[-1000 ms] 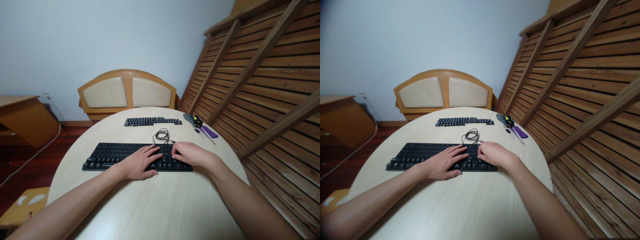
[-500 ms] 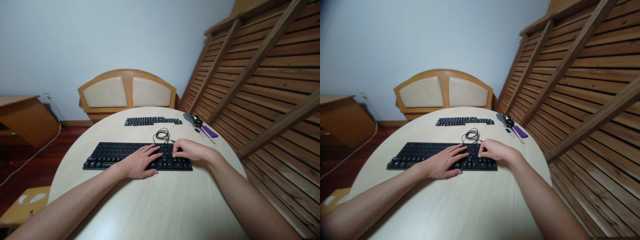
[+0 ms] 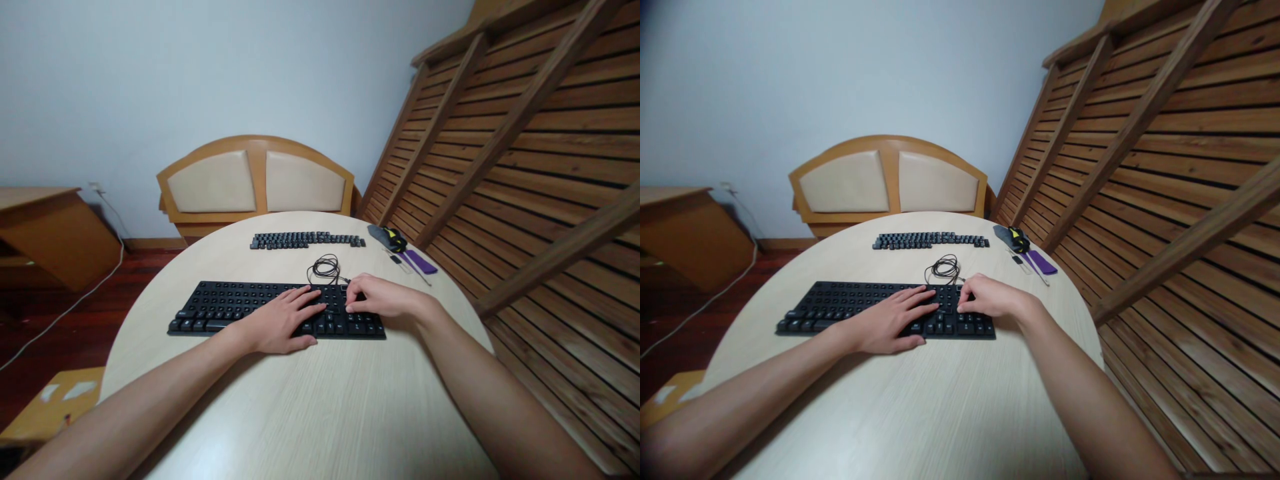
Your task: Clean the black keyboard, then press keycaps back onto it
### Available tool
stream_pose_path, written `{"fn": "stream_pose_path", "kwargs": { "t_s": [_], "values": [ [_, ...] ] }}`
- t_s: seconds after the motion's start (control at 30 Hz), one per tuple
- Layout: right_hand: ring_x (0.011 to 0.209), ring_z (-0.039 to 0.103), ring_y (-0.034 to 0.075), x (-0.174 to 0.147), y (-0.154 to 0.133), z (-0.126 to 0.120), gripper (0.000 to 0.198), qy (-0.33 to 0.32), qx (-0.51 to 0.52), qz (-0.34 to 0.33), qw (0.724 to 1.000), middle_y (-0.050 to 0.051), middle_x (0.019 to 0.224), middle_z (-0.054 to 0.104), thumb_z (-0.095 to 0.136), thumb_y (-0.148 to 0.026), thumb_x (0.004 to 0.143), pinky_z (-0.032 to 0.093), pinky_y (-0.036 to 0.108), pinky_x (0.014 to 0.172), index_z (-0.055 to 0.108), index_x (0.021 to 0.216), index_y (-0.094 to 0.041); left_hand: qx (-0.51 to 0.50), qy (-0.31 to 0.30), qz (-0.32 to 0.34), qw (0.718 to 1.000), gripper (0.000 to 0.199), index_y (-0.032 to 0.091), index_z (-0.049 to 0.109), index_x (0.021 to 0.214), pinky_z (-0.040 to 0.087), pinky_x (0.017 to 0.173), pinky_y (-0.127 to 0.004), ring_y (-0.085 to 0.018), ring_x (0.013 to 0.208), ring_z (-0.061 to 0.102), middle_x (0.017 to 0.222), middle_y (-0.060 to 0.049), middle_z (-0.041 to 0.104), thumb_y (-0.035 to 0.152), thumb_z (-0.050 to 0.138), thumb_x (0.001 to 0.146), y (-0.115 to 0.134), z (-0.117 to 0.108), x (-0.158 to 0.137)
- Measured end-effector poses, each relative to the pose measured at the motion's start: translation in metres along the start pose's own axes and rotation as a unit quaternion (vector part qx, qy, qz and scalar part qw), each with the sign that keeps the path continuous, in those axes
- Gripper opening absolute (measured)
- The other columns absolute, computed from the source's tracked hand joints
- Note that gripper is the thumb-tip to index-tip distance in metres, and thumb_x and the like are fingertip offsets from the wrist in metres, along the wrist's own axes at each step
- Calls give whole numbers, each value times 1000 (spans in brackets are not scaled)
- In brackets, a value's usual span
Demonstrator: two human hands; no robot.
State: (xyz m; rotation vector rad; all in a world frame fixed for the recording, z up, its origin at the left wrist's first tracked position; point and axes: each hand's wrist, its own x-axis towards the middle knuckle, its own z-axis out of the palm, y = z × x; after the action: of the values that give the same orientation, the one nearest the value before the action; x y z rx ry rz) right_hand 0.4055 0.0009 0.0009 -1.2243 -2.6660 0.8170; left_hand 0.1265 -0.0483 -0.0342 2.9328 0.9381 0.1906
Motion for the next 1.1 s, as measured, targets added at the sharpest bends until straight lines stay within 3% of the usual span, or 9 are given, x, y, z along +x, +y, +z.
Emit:
{"fn": "stream_pose_path", "kwargs": {
  "t_s": [0.27,0.47,0.6,0.73,0.9,1.1],
  "values": [
    [77,65,19,8,6,0,18,-20,37,26,999,5,81,73,75,-34,75,48,27,72,75,78,-16,-10,3,1,1000,70,22,37,151,24,120,-51,-34,150,23,163,-12,26,55,56,93,0,0,0],
    [82,66,19,1,14,-2,28,25,69,-11,997,5,88,74,68,-45,84,48,28,75,72,83,-17,-10,0,-2,1000,69,23,36,152,24,120,-51,-33,150,22,163,-11,25,55,55,93,1,0,0],
    [83,67,17,14,34,-9,27,131,7,81,988,4,93,74,56,-42,93,48,25,73,70,94,-18,-10,4,-2,1000,68,23,37,151,23,121,-50,-32,150,21,163,-10,26,54,55,93,1,1,-1],
    [85,66,20,41,66,-17,26,200,-73,172,962,7,92,75,58,-27,89,45,28,75,66,110,-15,-10,0,-5,1000,69,23,37,151,25,120,-51,-33,150,22,163,-11,27,55,55,94,1,-1,-1],
    [101,65,27,71,95,-24,47,234,-142,247,929,13,109,73,60,-23,87,45,33,85,56,134,-16,-15,-13,-9,1000,70,22,37,152,25,120,-52,-34,150,22,162,-12,27,56,55,93,2,-3,0],
    [116,60,30,100,105,-24,54,247,-183,265,914,17,131,64,55,-26,92,45,37,93,49,145,-19,-16,-8,-9,1000,70,22,37,151,26,120,-53,-34,150,22,163,-12,26,58,54,93,2,-2,0]
  ]
}}
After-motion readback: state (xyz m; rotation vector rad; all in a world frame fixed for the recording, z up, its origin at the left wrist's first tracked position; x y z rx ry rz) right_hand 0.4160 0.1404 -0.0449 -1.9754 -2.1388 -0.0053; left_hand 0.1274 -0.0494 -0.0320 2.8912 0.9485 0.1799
